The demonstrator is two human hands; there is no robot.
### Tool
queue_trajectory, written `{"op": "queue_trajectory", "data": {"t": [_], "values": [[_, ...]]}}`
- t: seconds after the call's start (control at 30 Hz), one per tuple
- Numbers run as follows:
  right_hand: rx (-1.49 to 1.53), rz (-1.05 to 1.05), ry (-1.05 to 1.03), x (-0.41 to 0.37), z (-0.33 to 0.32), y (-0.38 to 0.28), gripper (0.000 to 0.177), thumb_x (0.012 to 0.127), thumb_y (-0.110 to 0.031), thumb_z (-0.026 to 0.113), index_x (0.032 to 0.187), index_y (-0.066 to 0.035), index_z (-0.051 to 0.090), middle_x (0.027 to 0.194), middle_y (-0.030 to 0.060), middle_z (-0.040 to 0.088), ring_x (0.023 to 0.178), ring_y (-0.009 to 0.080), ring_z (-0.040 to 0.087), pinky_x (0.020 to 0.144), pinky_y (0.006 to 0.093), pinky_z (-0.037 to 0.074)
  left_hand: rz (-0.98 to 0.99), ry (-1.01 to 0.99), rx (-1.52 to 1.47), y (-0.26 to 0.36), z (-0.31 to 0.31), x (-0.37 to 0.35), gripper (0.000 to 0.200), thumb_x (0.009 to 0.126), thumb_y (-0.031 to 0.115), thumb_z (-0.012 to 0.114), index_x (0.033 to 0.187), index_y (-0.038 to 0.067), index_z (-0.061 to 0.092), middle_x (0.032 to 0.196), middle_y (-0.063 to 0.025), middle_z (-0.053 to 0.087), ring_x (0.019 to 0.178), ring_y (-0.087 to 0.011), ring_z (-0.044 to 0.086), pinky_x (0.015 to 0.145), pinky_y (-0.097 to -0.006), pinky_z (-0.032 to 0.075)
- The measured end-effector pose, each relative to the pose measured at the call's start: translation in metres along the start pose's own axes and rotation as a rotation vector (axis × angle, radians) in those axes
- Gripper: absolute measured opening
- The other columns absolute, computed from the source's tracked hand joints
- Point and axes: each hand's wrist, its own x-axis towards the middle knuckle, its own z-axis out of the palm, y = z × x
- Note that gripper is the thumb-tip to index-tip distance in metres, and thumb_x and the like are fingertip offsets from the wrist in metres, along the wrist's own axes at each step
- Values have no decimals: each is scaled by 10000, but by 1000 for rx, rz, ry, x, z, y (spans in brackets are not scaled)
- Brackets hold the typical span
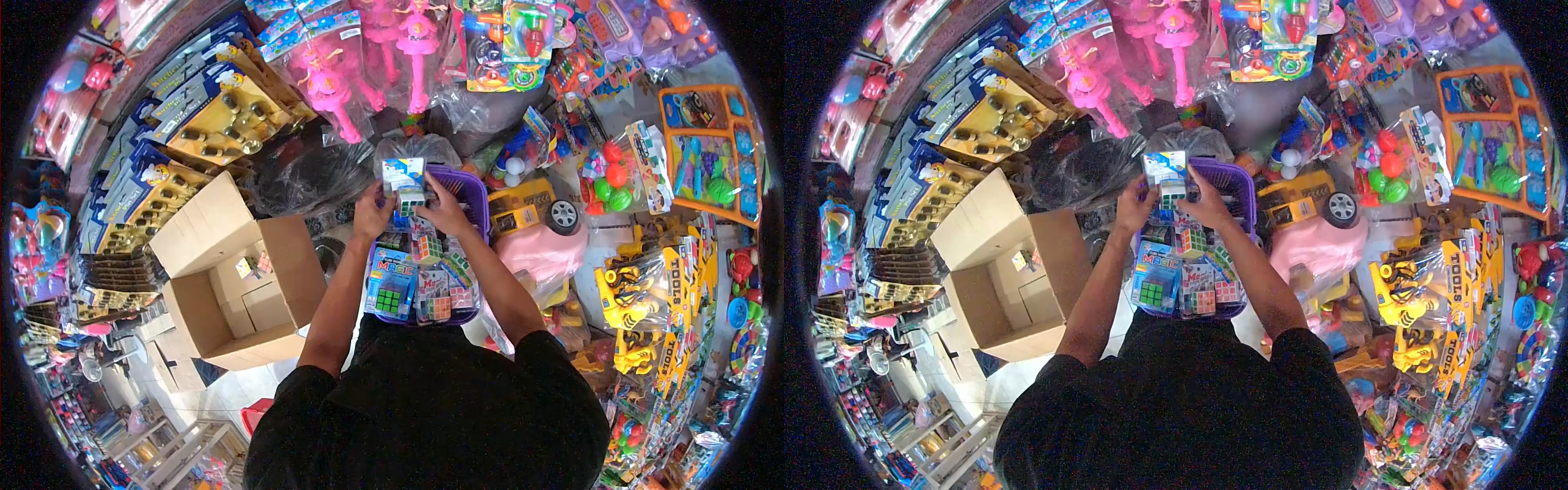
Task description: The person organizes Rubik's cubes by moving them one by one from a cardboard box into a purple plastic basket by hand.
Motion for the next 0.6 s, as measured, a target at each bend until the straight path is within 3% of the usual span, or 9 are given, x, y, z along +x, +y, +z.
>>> {"op": "queue_trajectory", "data": {"t": [0.1, 0.2, 0.3, 0.33, 0.4, 0.5, 0.6], "values": [[-72, 25, 12, -8, 2, 2, 627, 745, -64, 740, 1306, -62, 460, 1263, 108, 522, 1113, 207, 544, 911, 340, 458, 360, 317, 395, 1, 0, -5, 408, 819, 185, 676, 1166, 18, 542, 1002, -210, 647, 909, -291, 650, 764, -339, 512], [-140, 49, 47, -12, 4, 1, 489, 735, -53, 748, 1170, -54, 525, 1182, 92, 549, 1046, 201, 581, 873, 328, 485, 357, 335, 201, -17, 5, 0, 338, 818, 170, 668, 1102, 13, 572, 940, -183, 667, 824, -288, 667, 724, -358, 523], [-103, 41, 100, -13, 16, 0, 417, 716, -49, 761, 1072, -39, 546, 1098, 84, 556, 1019, 204, 592, 829, 323, 517, 107, 225, 23, -24, 6, -6, 282, 823, 146, 658, 1061, 8, 598, 878, -156, 676, 775, -261, 665, 714, -353, 520], [-78, 35, 123, -13, 20, -1, 404, 708, -50, 767, 1048, -33, 548, 1071, 83, 557, 1016, 206, 593, 814, 322, 529, 133, 224, -7, -27, 6, -8, 271, 830, 144, 652, 1058, 6, 601, 878, -153, 677, 779, -249, 664, 714, -348, 519], [-212, -53, 101, -14, 27, 4, 405, 702, -59, 776, 1036, -32, 548, 1056, 87, 554, 1019, 218, 595, 784, 325, 546, 186, 224, -65, -29, 4, -14, 251, 844, 141, 640, 1051, 3, 607, 879, -146, 677, 788, -226, 663, 714, -339, 517], [-261, -58, 116, -15, 36, 8, 421, 689, -77, 792, 1025, -47, 540, 1051, 93, 563, 1025, 234, 593, 773, 337, 551, 28, 133, -130, -28, -1, -31, 263, 862, 149, 629, 1075, -4, 615, 905, -141, 683, 818, -199, 663, 735, -324, 513], [-234, -74, 164, -16, 38, -1, 438, 685, -113, 802, 1027, -51, 535, 1044, 96, 572, 1014, 241, 589, 805, 359, 514, 118, 129, -51, -29, 1, -42, 310, 865, 164, 634, 1125, -3, 609, 939, -139, 687, 848, -190, 662, 750, -321, 510]]}}
